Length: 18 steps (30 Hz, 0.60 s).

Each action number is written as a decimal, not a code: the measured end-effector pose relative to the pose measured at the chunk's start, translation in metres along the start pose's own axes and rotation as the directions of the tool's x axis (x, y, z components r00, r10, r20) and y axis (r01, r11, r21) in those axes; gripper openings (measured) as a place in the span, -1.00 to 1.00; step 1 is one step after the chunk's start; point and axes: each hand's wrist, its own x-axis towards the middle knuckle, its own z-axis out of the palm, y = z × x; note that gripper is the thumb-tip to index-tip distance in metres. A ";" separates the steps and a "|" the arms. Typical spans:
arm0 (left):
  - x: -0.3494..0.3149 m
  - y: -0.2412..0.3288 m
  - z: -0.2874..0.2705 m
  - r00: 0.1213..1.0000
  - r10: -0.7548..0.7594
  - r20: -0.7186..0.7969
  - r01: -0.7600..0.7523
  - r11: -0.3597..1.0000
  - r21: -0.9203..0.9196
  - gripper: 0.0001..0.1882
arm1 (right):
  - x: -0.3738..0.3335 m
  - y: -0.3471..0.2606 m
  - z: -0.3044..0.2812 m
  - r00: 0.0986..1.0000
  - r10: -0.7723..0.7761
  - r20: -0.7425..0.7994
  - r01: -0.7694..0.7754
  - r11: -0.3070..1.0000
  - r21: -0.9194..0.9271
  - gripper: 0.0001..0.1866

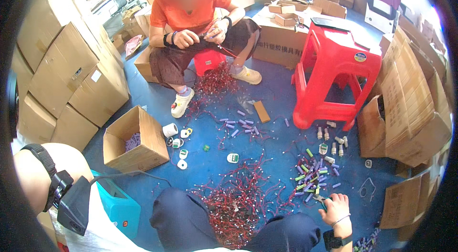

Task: Using pliers to trim wires and organize small batteries into packs while sitting on the floor of a warehouse.

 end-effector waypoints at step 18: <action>-0.033 0.054 0.051 0.982 0.052 -0.180 -0.072 0.992 -0.105 -0.72 | -0.035 0.033 0.042 0.984 0.149 -0.097 -0.139 0.985 0.098 -0.68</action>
